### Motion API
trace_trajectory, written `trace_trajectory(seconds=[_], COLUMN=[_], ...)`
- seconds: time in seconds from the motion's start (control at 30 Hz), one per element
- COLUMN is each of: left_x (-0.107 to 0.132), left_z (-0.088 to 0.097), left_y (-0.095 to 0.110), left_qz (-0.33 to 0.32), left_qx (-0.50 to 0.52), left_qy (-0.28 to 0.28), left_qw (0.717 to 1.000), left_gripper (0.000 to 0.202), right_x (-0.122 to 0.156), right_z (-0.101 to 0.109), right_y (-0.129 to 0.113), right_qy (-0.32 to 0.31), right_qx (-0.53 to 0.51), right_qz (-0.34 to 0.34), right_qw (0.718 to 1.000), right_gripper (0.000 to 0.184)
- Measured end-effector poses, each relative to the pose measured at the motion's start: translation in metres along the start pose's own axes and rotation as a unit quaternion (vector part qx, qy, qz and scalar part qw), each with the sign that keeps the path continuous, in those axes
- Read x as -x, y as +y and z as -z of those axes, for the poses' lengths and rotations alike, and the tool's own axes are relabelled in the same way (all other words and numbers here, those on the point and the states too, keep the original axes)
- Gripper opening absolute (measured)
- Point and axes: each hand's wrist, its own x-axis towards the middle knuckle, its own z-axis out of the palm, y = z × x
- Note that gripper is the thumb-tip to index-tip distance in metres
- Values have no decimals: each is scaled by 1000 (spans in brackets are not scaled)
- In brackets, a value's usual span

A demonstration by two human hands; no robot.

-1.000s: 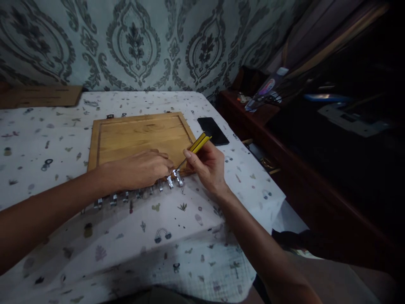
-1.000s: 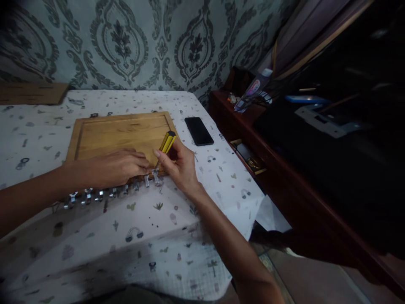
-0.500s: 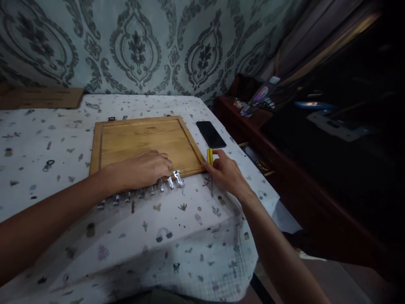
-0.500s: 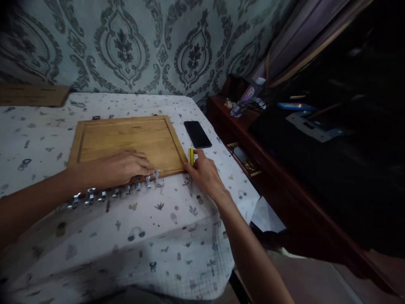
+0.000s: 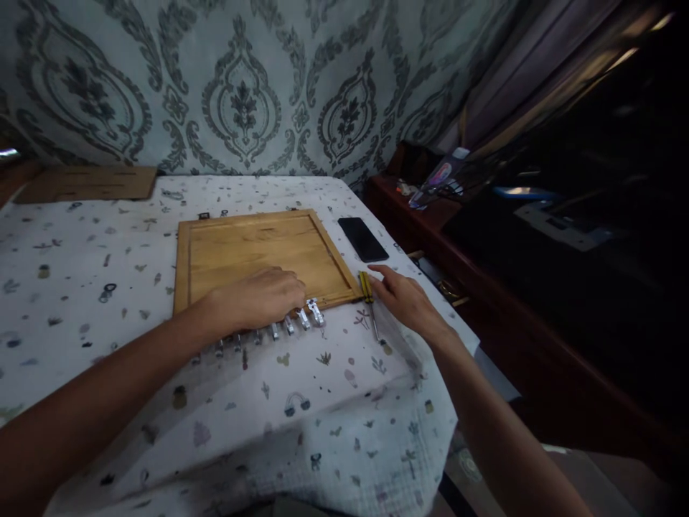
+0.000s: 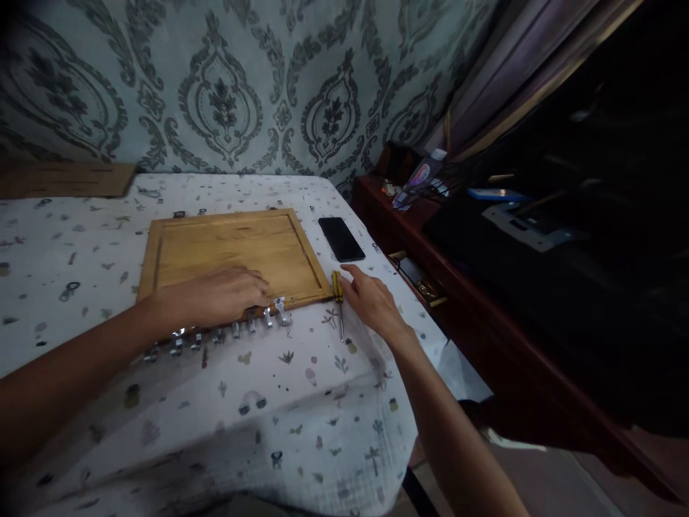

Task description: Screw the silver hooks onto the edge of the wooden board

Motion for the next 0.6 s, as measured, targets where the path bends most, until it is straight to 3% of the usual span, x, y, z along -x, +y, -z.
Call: trace_trajectory(seconds=[0.13,0.27,0.43,0.6], left_x=[-3,-7,-13,-14], left_z=[9,20,24,25], left_y=[10,25,30,28], left_qz=[15,49,69,49], left_qx=[-26,-65,-81,-43], left_qy=[-27,-59,-81,-81], left_qw=[999,995,991,995], left_gripper=[24,20,20,25], right_x=[-18,-48,-90,-136], right_z=[17,28,15,-29], right_y=[-12,-56,-160,-265], right_qy=[41,57,-23,-76], right_qx=[-3,-66,-107,-55], right_qz=[26,142,308,379], right_qw=[999,986,945,921], right_gripper=[46,42,32,17])
